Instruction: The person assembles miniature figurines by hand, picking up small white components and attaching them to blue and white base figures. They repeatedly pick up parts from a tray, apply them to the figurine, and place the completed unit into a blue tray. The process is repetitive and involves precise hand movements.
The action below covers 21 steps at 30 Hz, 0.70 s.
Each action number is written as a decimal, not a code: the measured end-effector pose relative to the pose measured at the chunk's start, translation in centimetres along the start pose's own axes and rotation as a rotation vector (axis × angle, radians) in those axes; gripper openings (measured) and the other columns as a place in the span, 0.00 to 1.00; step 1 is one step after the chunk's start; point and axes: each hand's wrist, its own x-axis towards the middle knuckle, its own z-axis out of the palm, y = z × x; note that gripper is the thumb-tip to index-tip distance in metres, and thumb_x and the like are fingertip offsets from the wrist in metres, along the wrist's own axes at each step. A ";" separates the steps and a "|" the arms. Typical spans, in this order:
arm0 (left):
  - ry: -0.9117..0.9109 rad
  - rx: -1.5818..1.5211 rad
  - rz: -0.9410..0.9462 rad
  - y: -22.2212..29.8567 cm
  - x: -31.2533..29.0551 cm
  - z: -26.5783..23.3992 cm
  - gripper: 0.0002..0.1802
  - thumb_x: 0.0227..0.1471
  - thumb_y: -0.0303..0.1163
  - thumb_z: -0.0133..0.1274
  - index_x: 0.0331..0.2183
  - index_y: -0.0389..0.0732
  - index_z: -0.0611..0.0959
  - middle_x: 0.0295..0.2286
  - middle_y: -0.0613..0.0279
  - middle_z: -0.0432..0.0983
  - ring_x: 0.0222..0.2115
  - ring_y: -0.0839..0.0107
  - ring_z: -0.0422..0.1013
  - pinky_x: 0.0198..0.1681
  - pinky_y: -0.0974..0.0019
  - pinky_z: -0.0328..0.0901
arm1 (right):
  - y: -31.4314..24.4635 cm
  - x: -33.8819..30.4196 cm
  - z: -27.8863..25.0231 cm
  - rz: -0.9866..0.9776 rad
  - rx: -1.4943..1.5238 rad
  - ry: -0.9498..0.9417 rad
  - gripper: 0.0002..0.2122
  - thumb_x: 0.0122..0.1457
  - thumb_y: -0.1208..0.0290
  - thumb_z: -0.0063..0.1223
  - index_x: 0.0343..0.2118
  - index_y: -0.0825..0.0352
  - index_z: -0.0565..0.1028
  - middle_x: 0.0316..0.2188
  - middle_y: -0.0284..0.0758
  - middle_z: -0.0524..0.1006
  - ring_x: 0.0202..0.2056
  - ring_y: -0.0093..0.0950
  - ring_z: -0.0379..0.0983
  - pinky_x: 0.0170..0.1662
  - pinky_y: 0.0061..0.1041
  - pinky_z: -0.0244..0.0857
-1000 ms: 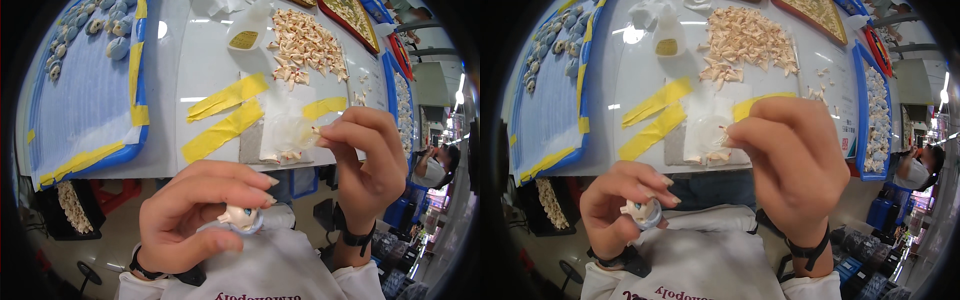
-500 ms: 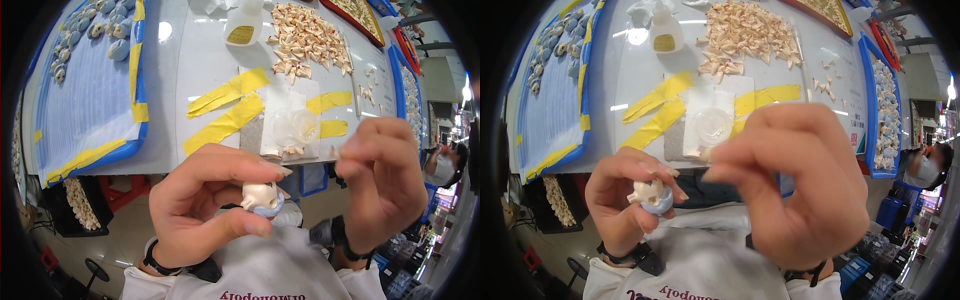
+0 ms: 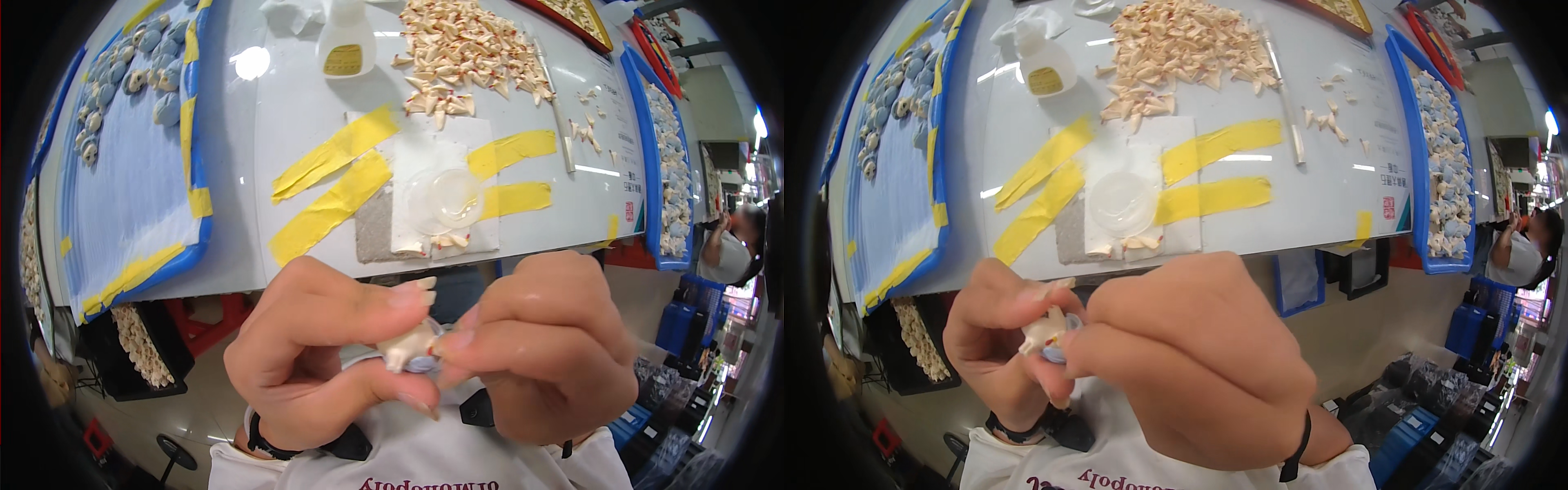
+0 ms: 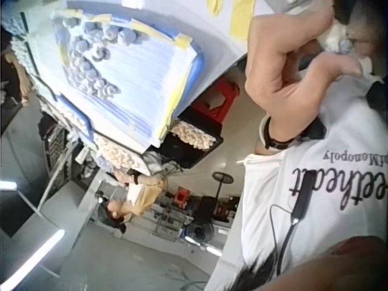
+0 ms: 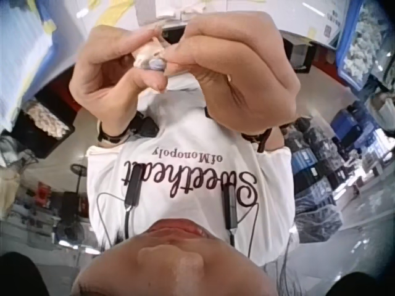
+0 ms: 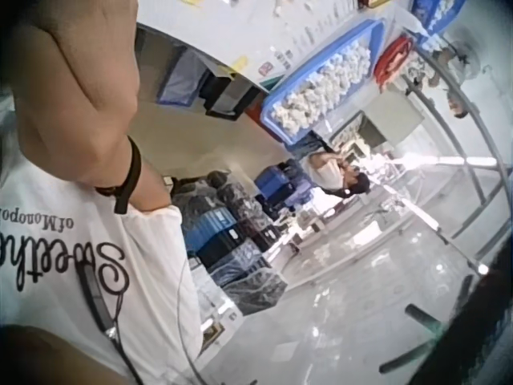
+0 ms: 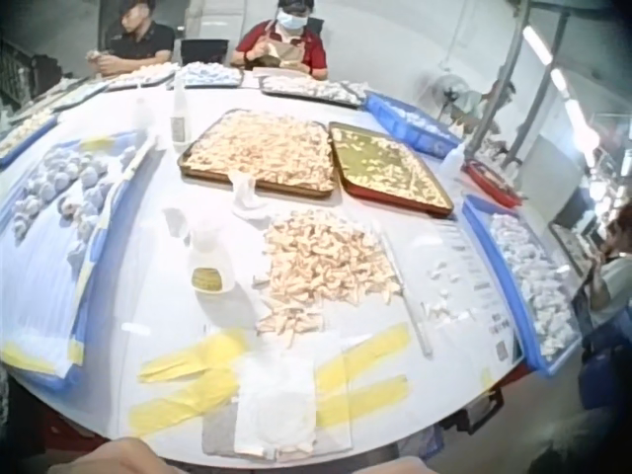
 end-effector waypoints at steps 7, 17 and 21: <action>0.167 -0.301 -0.018 -0.7 0.7 0.5 0.19 0.36 0.29 0.62 0.32 0.35 0.73 0.35 0.48 0.67 0.29 0.65 0.70 0.30 0.69 0.70 | 3.8 -0.5 -7.9 0.369 -0.289 0.241 0.05 0.46 0.81 0.50 0.28 0.71 0.72 0.25 0.32 0.70 0.27 0.20 0.65 0.32 0.16 0.58; 0.263 -0.159 -0.271 0.3 1.0 0.8 0.24 0.39 0.36 0.61 0.36 0.36 0.69 0.36 0.50 0.66 0.26 0.66 0.70 0.24 0.73 0.68 | 10.1 1.9 -11.0 0.563 -0.689 -0.081 0.04 0.43 0.78 0.52 0.24 0.71 0.72 0.20 0.30 0.71 0.22 0.18 0.63 0.28 0.17 0.57; 0.247 -0.183 -0.228 -0.2 0.5 -0.2 0.26 0.38 0.39 0.61 0.35 0.36 0.69 0.35 0.51 0.65 0.24 0.68 0.70 0.22 0.75 0.67 | 10.2 1.0 -10.8 0.447 -0.706 -0.003 0.04 0.43 0.79 0.51 0.24 0.71 0.71 0.20 0.35 0.70 0.22 0.23 0.64 0.28 0.20 0.58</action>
